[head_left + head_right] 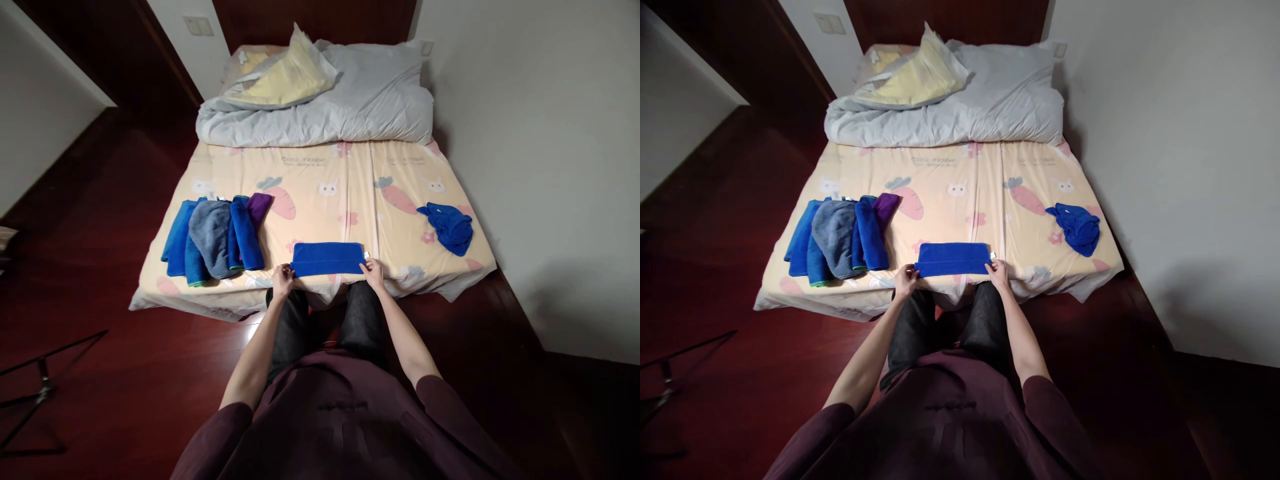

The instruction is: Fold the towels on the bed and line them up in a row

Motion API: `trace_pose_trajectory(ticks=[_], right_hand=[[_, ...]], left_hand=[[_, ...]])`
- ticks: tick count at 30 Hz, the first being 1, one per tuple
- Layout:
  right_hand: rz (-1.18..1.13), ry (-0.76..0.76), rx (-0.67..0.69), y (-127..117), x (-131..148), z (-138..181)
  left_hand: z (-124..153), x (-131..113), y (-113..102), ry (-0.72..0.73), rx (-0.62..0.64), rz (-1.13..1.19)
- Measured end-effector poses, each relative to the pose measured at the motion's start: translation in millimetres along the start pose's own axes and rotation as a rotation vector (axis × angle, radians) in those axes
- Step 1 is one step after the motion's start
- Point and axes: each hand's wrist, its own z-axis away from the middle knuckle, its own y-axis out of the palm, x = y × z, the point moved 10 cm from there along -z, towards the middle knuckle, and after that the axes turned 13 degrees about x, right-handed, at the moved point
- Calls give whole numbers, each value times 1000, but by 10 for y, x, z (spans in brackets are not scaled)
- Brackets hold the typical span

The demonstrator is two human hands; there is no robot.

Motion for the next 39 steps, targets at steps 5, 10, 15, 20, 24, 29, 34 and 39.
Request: trace_pose_trajectory(ticks=[5, 10, 15, 20, 24, 29, 34, 39], right_hand=[[340, -112, -25, -25, 358, 28], [706, -358, 197, 262, 770, 68], [811, -381, 271, 371, 776, 131], [794, -349, 312, 379, 693, 109], [805, -283, 380, 420, 664, 24], [765, -205, 356, 402, 731, -26], [701, -212, 385, 279, 649, 137], [324, -140, 371, 53, 361, 215]], left_hand=[[73, -336, -89, 228, -63, -155], [123, -634, 135, 489, 118, -354], [118, -585, 385, 536, 260, -416], [23, -551, 502, 485, 312, -474], [-107, -637, 521, 374, 301, -527], [-131, -834, 452, 327, 289, -546], [0, -720, 293, 319, 389, -490], [123, -411, 145, 193, 432, -227]])
